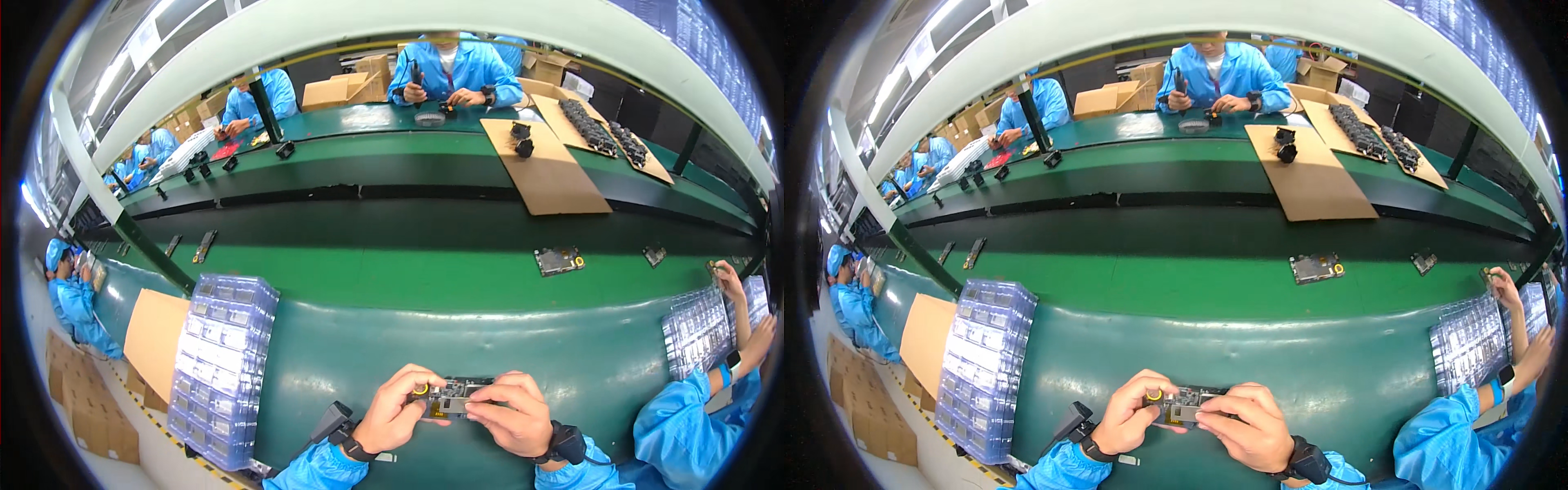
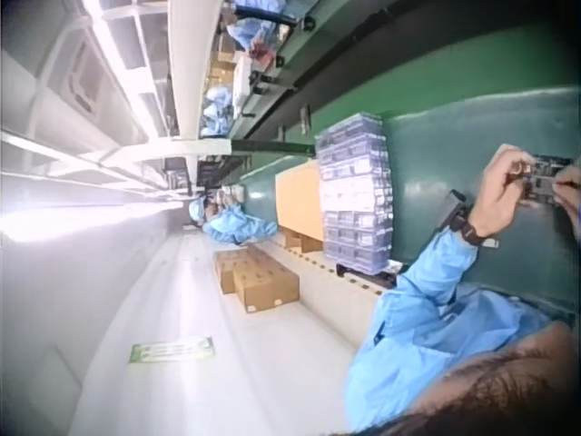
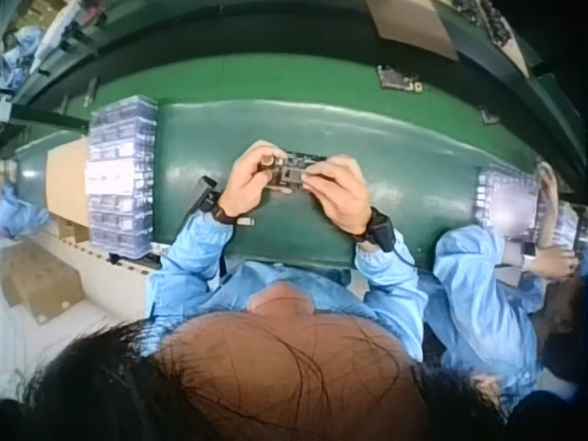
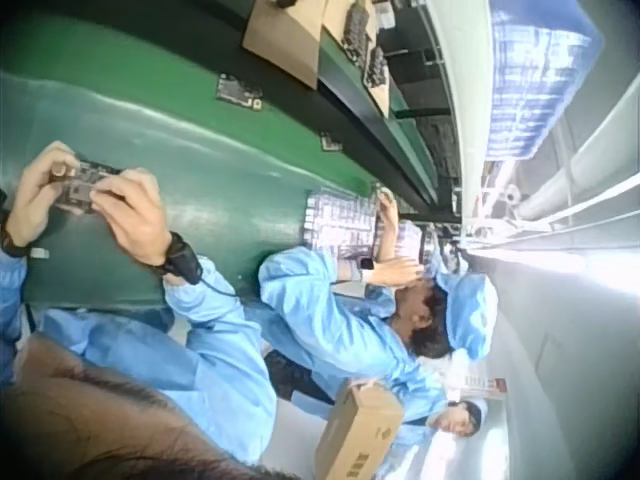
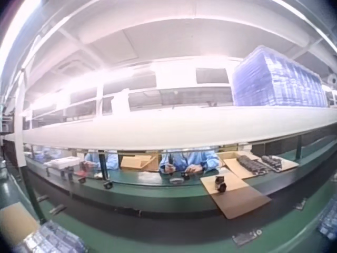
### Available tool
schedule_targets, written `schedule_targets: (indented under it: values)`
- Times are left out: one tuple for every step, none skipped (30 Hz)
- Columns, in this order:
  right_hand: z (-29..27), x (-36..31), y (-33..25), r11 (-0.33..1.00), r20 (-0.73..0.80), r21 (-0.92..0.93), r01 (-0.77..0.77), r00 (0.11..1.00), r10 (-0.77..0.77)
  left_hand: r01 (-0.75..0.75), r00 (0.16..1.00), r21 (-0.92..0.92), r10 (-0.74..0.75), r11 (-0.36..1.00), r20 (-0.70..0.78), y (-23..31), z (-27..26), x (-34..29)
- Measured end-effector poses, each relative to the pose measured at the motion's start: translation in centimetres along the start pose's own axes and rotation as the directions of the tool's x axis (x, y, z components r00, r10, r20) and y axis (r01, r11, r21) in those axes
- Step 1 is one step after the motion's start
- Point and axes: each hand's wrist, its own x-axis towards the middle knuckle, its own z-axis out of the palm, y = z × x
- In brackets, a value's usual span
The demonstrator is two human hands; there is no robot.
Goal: Manually assemble and inspect electronic circuit boards on a factory production line.
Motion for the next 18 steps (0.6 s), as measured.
schedule_targets:
  values:
    - [0.1,0.1,-0.1,1.000,-0.006,0.003,0.004,1.000,-0.004,0.026,1.000,-0.017,-0.026,1.000,0.014,-0.4,-0.2,-0.3]
    - [0.2,0.1,-0.1,1.000,-0.001,0.009,0.002,1.000,-0.002,0.030,1.000,-0.019,-0.030,0.999,0.008,-0.3,0.0,-0.4]
    - [0.2,0.1,-0.1,1.000,0.004,-0.022,0.008,1.000,-0.008,0.077,0.997,-0.070,-0.078,0.995,-0.020,0.0,0.3,-0.6]
    - [0.2,0.0,-0.1,0.998,0.009,-0.053,0.015,1.000,-0.014,0.120,0.991,-0.124,-0.126,0.985,-0.045,0.2,0.4,-0.7]
    - [0.2,0.0,0.0,0.999,0.012,-0.052,0.016,1.000,-0.015,0.119,0.991,-0.126,-0.126,0.985,-0.049,0.1,0.3,-0.8]
    - [0.3,-0.1,0.1,0.999,0.011,-0.048,0.013,1.000,-0.013,0.128,0.991,-0.112,-0.132,0.985,-0.026,-0.1,0.2,-0.8]
    - [0.3,-0.2,0.2,0.999,0.010,-0.045,0.011,1.000,-0.010,0.137,0.990,-0.098,-0.138,0.986,-0.004,-0.2,0.1,-0.9]
    - [0.4,-0.3,0.3,0.999,0.011,-0.044,0.011,1.000,-0.010,0.138,0.990,-0.099,-0.139,0.986,-0.005,-0.4,0.0,-1.0]
    - [0.5,-0.4,0.3,0.999,0.005,-0.042,0.006,1.000,-0.006,0.138,0.990,-0.096,-0.139,0.986,0.001,-0.5,0.1,-1.0]
    - [0.6,-0.5,0.4,0.999,-0.001,-0.040,0.001,1.000,-0.001,0.140,0.990,-0.093,-0.140,0.986,0.007,-0.6,0.1,-1.0]
    - [0.6,-0.6,0.3,0.999,0.001,-0.038,-0.003,1.000,0.003,0.144,0.990,-0.095,-0.144,0.985,0.006,-0.7,0.2,-1.0]
    - [0.7,-0.6,0.3,0.999,-0.001,-0.038,-0.004,1.000,0.003,0.130,0.991,-0.109,-0.130,0.986,0.000,-0.7,0.5,-1.0]
    - [0.8,-0.6,0.3,0.999,-0.002,-0.039,-0.005,1.000,0.005,0.116,0.993,-0.123,-0.117,0.986,-0.006,-0.7,0.6,-1.1]
    - [0.8,-0.6,0.2,0.999,0.002,-0.035,-0.011,1.000,0.011,0.123,0.992,-0.127,-0.125,0.984,-0.008,-0.7,0.7,-1.2]
    - [0.8,-0.5,0.2,0.999,0.009,-0.032,-0.005,1.000,0.006,0.123,0.992,-0.122,-0.123,0.985,0.005,-0.7,0.7,-1.3]
    - [0.8,-0.4,0.2,1.000,0.017,-0.028,0.001,1.000,0.000,0.123,0.992,-0.116,-0.122,0.986,0.018,-0.8,0.7,-1.4]
    - [0.7,-0.4,0.2,1.000,0.023,-0.028,-0.003,1.000,0.003,0.126,0.992,-0.122,-0.125,0.984,0.017,-0.8,0.8,-1.3]
    - [0.7,-0.4,0.2,1.000,0.027,-0.031,-0.003,1.000,0.003,0.115,0.993,-0.122,-0.112,0.986,0.028,-0.8,0.8,-1.2]
